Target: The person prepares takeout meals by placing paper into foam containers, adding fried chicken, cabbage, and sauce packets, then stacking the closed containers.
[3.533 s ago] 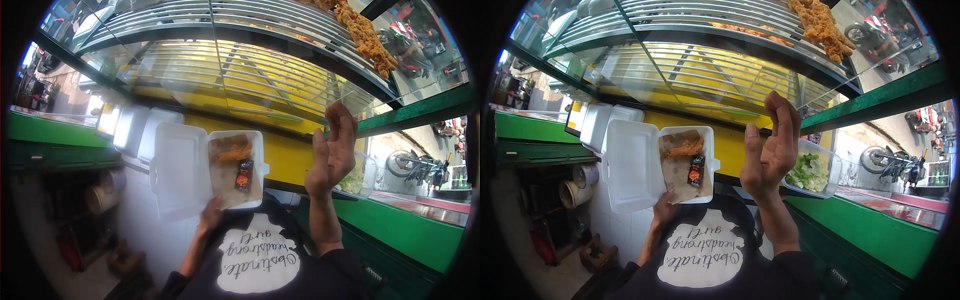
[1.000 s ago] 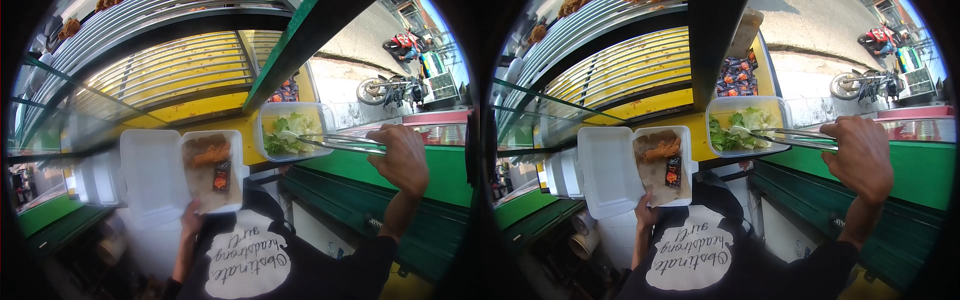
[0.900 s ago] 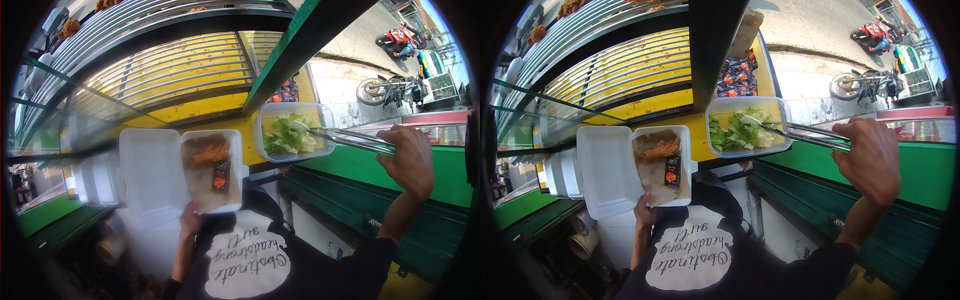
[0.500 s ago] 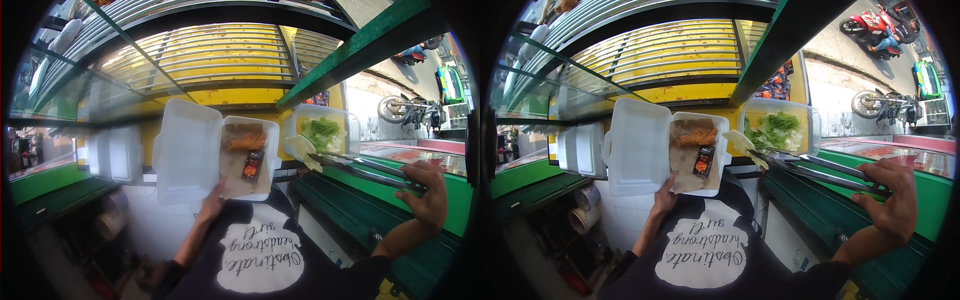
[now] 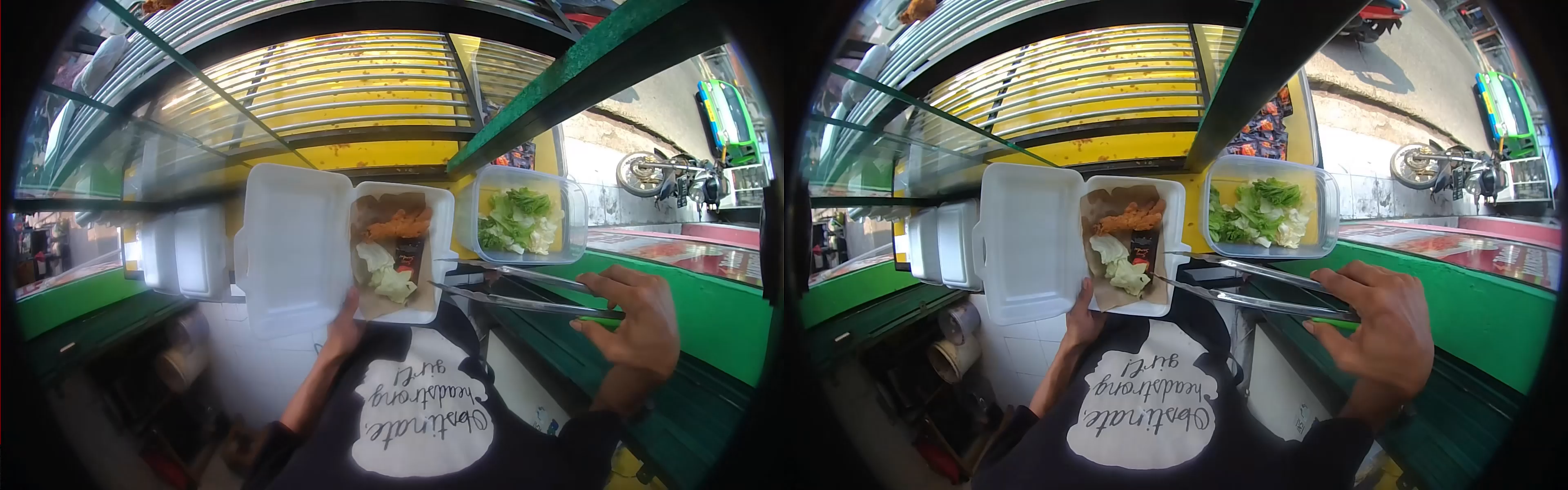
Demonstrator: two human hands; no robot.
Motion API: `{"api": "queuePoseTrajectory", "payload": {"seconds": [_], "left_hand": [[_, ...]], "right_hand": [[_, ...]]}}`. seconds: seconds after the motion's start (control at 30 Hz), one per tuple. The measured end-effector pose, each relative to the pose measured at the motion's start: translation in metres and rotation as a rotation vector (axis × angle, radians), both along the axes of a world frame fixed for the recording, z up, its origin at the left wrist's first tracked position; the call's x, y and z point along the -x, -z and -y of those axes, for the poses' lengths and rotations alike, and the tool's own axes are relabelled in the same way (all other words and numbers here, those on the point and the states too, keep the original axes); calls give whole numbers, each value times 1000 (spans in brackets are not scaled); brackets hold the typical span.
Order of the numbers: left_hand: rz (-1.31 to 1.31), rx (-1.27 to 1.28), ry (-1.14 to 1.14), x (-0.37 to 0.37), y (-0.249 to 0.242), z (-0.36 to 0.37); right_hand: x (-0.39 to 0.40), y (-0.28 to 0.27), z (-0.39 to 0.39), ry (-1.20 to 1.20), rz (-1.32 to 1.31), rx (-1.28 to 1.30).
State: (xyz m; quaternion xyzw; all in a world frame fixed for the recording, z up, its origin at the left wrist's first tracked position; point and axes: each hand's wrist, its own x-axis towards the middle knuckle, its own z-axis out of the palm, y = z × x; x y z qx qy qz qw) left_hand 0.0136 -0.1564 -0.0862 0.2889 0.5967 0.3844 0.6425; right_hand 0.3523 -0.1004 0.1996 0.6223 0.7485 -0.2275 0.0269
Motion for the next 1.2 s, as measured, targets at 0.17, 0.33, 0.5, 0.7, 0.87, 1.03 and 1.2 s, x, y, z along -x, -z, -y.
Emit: {"api": "queuePoseTrajectory", "payload": {"seconds": [0.17, 0.33, 0.5, 0.7, 0.87, 1.03, 1.2], "left_hand": [[-357, -241, 269, 9, 20, 9], [-40, -7, 120, -10, 16, 2], [-48, -17, 111, -11, 6, 3], [-322, -144, 253, -11, -7, 6], [-233, -158, 235, 3, -10, 3], [65, 97, 24, 4, 3, 3], [-110, 114, 179, 6, -18, -6]], "right_hand": [[-30, -29, 19, 334, 348, -213], [-43, -3, -9, 335, 569, -122], [-47, 20, -32, 244, 646, -68], [-39, -16, -9, 266, 440, -181], [8, -17, 4, 213, 38, -66], [34, 30, -3, -48, 46, 82], [28, -5, 2, -10, 56, 125]]}}
